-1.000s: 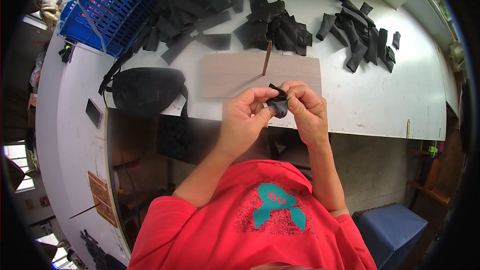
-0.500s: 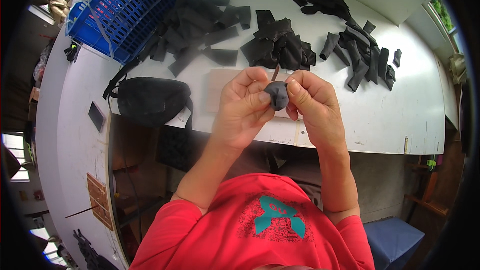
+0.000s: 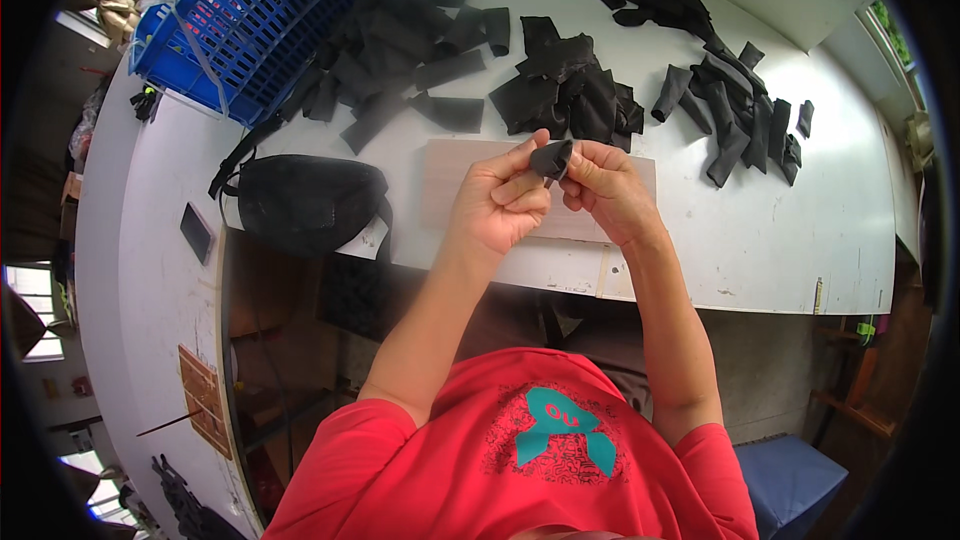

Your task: Folding and shaping small black rubber pieces on a workbench using a jig.

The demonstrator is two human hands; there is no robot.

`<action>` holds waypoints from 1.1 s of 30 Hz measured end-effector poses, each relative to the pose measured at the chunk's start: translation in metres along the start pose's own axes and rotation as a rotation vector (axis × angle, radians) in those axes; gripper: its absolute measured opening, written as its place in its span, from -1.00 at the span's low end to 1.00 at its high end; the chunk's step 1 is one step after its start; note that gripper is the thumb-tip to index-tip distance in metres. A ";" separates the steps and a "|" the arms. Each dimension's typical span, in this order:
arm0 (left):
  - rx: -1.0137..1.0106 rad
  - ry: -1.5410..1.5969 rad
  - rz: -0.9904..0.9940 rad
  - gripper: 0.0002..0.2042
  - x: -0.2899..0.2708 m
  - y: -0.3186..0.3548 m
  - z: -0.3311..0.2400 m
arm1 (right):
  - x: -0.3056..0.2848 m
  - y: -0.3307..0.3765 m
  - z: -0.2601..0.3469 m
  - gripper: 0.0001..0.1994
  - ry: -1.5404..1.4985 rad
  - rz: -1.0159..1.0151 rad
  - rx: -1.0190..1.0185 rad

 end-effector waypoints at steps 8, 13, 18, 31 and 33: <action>0.034 0.117 -0.075 -0.86 -0.013 -0.016 -0.007 | -0.006 -0.014 -0.008 -0.78 -0.042 0.045 0.060; 0.366 -0.597 -0.076 -0.81 -0.025 -0.005 -0.004 | -0.014 -0.015 -0.036 -0.78 -0.147 0.079 0.011; 0.871 -1.365 0.028 -0.73 0.022 0.014 -0.007 | -0.021 -0.002 -0.018 -0.76 0.307 -0.126 -0.147; 0.811 -0.894 0.139 -0.85 0.006 0.015 -0.001 | 0.008 0.004 -0.007 -0.76 1.360 -0.200 -0.729; 0.746 -0.864 0.143 -0.80 0.023 0.010 0.000 | 0.007 0.002 -0.007 -0.76 1.375 -0.227 -0.742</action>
Point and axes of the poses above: each hand's wrist, its own y-axis away from the middle knuckle, its own x-axis out of the palm, z = x × y, the point moved 3 cm from there along -y, towards the middle knuckle, and after that the axes turned 3 degrees about -z, right-handed, at the moved point
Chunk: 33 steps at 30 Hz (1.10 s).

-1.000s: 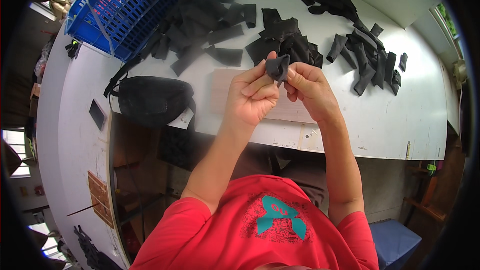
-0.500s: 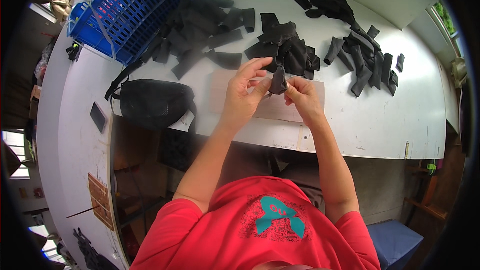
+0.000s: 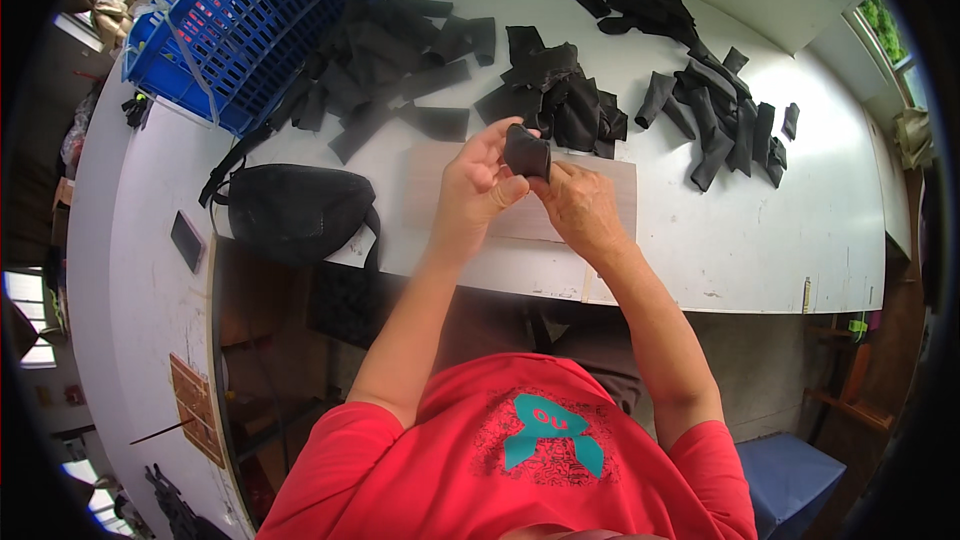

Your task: Folding and shaping small black rubber pieces on a workbench using a jig.

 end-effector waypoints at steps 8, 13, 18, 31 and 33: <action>-0.022 -0.691 0.284 -0.88 0.018 -0.015 0.004 | 0.019 0.021 -0.021 -0.78 -0.420 -0.054 0.178; 0.192 -0.830 0.175 -0.89 0.014 -0.011 0.006 | 0.023 0.018 -0.021 -0.82 -0.322 0.016 0.177; 0.138 -0.251 0.091 -0.82 0.015 0.000 -0.009 | -0.005 0.004 -0.004 -0.78 -0.205 0.127 0.182; 0.084 0.158 -0.049 -0.89 -0.017 0.002 0.001 | 0.006 -0.005 0.007 -0.71 0.052 0.081 0.057; 0.060 0.165 -0.049 -0.89 -0.018 0.003 0.000 | -0.006 -0.005 0.011 -0.71 -0.057 0.107 0.044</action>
Point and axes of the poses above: each hand's wrist, its own y-axis away from the middle knuckle, its own x-axis out of the palm, z = x × y, the point moved 3 cm from there along -y, towards the middle knuckle, and after that the axes turned 3 degrees about -z, right-handed, at the moved point
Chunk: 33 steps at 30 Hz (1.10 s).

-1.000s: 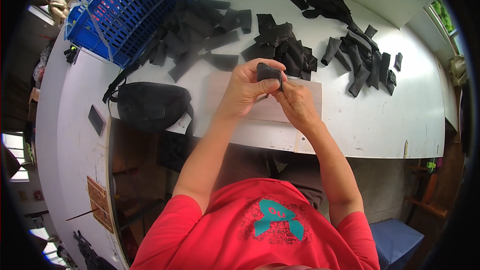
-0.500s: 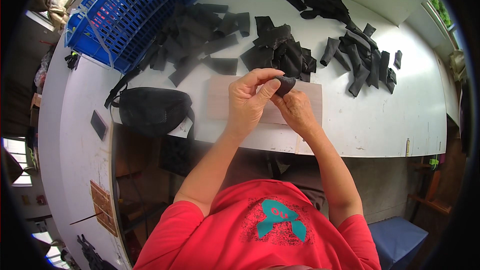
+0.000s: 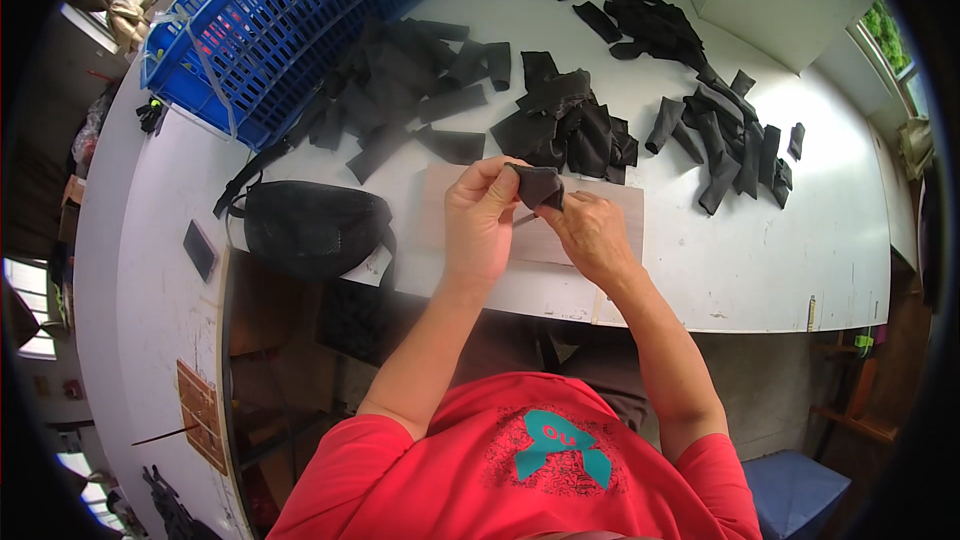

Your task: Folding and shaping small black rubber pieces on a workbench using a jig.

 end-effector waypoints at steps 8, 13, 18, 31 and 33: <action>0.036 -0.298 -0.002 -0.89 -0.022 -0.032 0.005 | -0.036 -0.019 0.010 -0.68 -0.358 0.089 0.038; 0.229 -1.111 -0.322 -0.86 -0.066 -0.101 0.017 | -0.112 -0.075 -0.046 -0.49 -1.355 -0.179 0.274; 0.282 -1.813 -0.101 -0.85 -0.072 -0.126 0.041 | -0.079 -0.004 -0.073 -0.55 -1.055 -0.327 0.701; 0.253 -0.869 -0.233 -0.88 -0.038 -0.032 -0.060 | 0.001 0.067 0.017 -0.63 -0.989 0.293 0.621; 0.040 -0.626 -0.195 -0.85 -0.029 -0.004 -0.060 | 0.012 0.062 0.028 -0.56 -1.267 0.285 0.575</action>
Point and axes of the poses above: each hand's wrist, its own y-axis away from the middle knuckle, its own x-axis out of the palm, z = x × y, the point moved 3 cm from there along -y, towards the middle knuckle, and after that the axes turned 3 degrees about -z, right-handed, at the moved point
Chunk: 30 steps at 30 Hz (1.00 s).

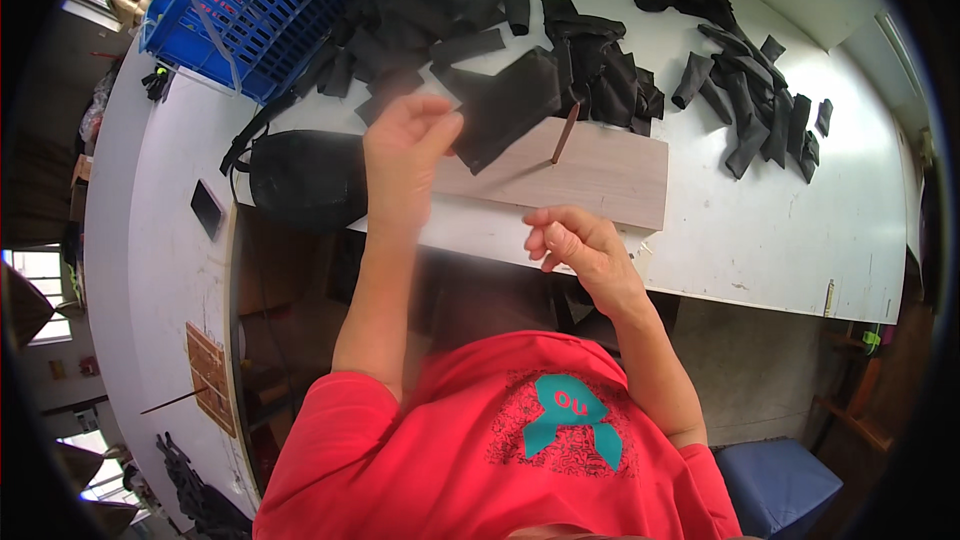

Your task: Folding and shaping small black rubber pieces on a workbench using a jig.

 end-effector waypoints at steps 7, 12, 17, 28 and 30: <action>-0.082 -0.240 0.209 -0.75 0.017 0.072 0.008 | 0.021 0.000 -0.007 -0.80 -0.574 -0.105 0.079; -0.204 0.108 0.217 -0.75 0.027 0.088 0.018 | 0.010 0.011 -0.013 -0.83 -0.553 -0.281 0.049; -0.376 0.174 0.277 -0.76 0.028 0.099 0.025 | 0.004 0.022 -0.011 -0.84 -0.626 -0.297 -0.024; -0.286 0.031 0.263 -0.95 0.042 0.101 0.033 | -0.008 0.025 -0.021 -0.80 -0.577 -0.266 0.078; -0.241 0.002 0.241 -0.96 0.042 0.101 0.035 | -0.015 0.028 -0.023 -0.77 -0.468 -0.280 0.135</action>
Point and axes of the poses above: each hand's wrist, its own y-axis away from the middle knuckle, its own x-axis out of the palm, z = x × y, the point moved 3 cm from there along -y, towards the middle knuckle, and after that the axes turned 3 degrees about -z, right-handed, at the moved point
